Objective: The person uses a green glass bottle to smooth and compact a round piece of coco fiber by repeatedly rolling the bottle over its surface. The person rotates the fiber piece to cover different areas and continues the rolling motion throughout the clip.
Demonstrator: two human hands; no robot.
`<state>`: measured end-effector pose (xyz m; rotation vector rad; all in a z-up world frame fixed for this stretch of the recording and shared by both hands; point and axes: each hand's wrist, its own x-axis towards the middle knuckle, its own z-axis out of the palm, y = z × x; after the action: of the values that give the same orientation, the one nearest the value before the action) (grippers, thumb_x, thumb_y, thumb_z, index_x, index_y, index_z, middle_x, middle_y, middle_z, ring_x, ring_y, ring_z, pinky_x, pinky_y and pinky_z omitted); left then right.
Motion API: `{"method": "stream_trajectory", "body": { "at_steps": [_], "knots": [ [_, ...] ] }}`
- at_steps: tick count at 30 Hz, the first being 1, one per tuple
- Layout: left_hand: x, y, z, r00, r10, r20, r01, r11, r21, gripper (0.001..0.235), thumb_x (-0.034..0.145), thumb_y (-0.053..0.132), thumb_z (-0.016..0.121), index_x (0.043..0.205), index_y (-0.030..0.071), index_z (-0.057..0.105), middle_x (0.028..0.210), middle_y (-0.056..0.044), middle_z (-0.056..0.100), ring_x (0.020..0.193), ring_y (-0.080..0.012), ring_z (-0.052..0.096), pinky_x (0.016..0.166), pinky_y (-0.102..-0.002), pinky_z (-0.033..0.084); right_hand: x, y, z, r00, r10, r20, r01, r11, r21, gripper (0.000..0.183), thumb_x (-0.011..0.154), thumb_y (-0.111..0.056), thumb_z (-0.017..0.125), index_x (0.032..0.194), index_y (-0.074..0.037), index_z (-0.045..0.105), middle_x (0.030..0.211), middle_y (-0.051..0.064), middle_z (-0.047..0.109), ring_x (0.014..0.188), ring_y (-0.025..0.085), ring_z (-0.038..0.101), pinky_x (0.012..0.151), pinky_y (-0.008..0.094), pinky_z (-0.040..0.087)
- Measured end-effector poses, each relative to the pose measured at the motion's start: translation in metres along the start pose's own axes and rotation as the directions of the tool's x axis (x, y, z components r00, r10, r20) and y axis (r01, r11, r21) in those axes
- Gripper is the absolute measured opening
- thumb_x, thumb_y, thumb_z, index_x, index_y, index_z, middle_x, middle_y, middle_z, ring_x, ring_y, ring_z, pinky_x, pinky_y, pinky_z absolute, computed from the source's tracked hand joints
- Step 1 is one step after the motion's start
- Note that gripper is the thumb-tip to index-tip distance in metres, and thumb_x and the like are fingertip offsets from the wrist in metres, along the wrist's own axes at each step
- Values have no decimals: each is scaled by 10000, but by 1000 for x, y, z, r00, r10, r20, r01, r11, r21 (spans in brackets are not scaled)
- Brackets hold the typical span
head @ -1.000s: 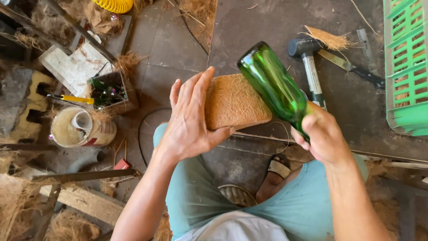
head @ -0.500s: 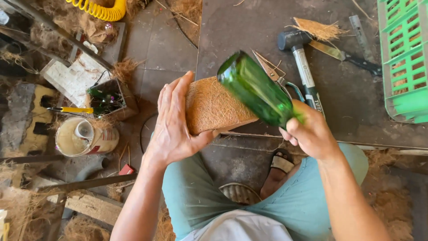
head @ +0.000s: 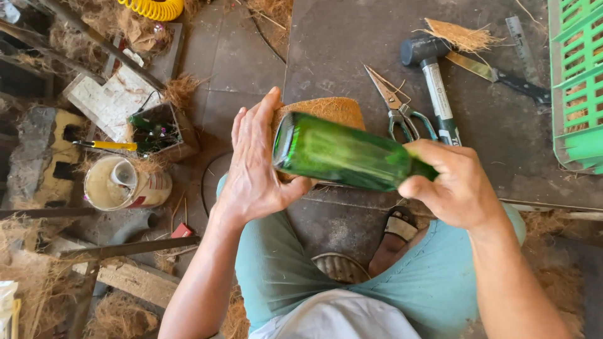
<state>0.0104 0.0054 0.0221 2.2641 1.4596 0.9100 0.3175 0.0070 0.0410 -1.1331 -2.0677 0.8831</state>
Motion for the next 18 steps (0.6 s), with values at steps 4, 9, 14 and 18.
{"method": "stream_trajectory", "body": {
  "at_steps": [4,9,14,18],
  "knots": [
    [1,0,-1,1000,-5,-8,5,1000,-6,1149,702,476,774,1542,-5,155,1631,-165,262,1507,-355,340,1249,-588,136,24,21,7,982,186,36,-187,981,46,606,976,-614,303,606,-146,410,528,-13,373,498,125,403,466,292,324],
    [-2,-4,0,1000,16,-15,-16,1000,-11,1139,708,484,769,1546,12,159,1609,-166,297,1480,-359,370,1226,-602,157,16,25,4,948,318,37,-307,871,385,502,929,-564,515,851,-72,576,624,20,478,509,89,492,403,214,341],
    [-4,-5,-5,1000,-2,-3,2,999,-51,1148,706,479,780,1549,18,150,1592,-164,317,1471,-365,379,1232,-608,143,1,34,4,988,120,92,-144,932,333,474,848,-576,598,904,-106,604,776,-20,523,680,96,485,596,236,382],
    [-3,-3,-8,1000,0,-20,0,999,-34,1126,735,544,750,1540,13,168,1577,-166,335,1436,-367,398,1229,-605,151,14,54,19,907,422,22,-417,886,203,729,1005,-592,265,644,-43,583,574,83,589,489,165,522,591,333,462]
  ]
}}
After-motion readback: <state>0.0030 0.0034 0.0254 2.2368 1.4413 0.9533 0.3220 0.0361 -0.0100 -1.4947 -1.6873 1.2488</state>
